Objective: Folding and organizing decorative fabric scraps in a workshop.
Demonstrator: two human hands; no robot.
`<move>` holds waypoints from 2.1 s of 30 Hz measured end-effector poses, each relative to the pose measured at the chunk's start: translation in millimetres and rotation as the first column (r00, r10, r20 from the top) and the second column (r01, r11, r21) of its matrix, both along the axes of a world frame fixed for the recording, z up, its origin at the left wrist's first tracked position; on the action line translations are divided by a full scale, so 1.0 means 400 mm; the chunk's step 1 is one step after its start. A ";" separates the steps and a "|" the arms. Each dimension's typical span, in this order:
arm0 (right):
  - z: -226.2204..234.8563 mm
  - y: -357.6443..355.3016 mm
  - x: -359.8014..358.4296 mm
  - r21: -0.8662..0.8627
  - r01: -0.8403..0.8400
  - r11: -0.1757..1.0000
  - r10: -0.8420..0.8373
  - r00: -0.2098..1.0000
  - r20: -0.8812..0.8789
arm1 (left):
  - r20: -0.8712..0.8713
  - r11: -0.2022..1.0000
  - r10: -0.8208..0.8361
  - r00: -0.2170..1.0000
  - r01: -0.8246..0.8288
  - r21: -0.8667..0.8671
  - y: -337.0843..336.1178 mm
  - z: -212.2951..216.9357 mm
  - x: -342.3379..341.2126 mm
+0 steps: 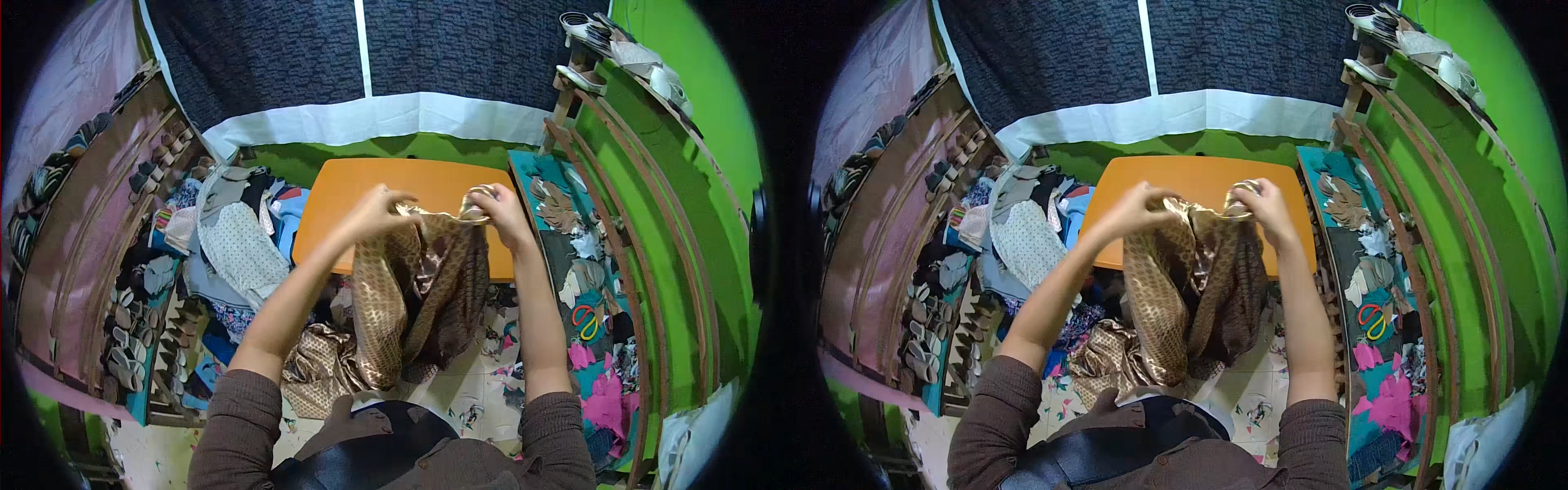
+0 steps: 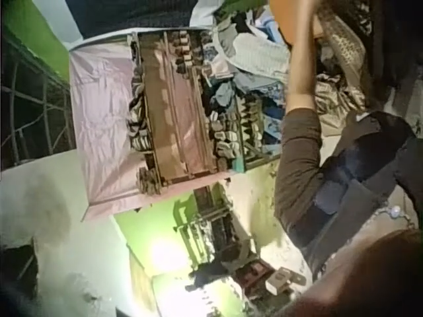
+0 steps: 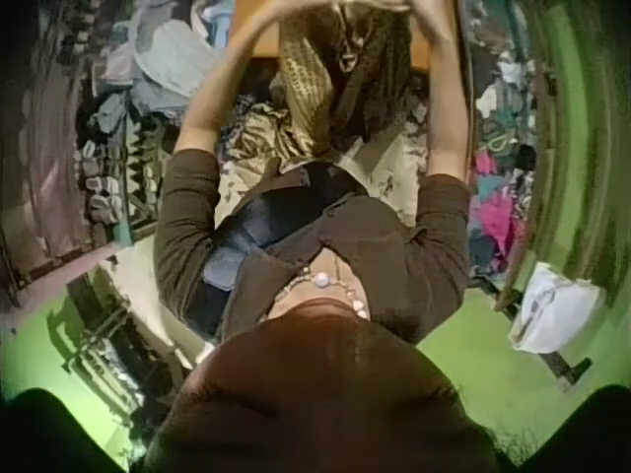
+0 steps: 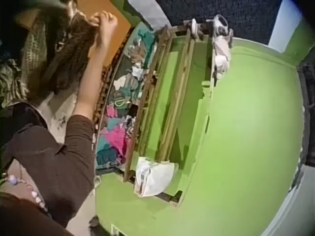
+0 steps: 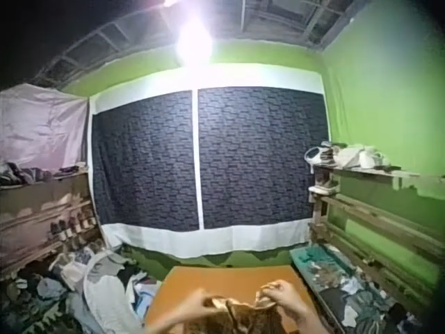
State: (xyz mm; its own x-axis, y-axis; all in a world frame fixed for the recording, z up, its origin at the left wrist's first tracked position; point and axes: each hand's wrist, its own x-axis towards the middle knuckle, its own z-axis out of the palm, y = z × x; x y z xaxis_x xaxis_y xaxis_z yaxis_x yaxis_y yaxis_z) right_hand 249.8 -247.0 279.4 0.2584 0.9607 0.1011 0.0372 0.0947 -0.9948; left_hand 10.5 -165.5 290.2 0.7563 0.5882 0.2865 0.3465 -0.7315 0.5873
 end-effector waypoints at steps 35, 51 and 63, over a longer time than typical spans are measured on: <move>-0.168 0.091 -0.189 -0.066 -0.061 0.996 0.081 0.930 0.358 | 0.289 0.734 -0.033 0.957 0.220 -0.643 0.070 -0.081 0.093; -0.168 -0.016 -0.056 0.112 0.084 0.990 -0.096 0.989 0.112 | -0.061 0.515 0.559 0.827 -0.404 -0.756 0.033 -0.704 -0.024; -0.174 -0.037 0.027 0.051 0.353 0.934 -0.356 0.923 0.144 | 0.335 0.836 0.347 0.876 -0.126 -0.535 0.138 -0.302 0.009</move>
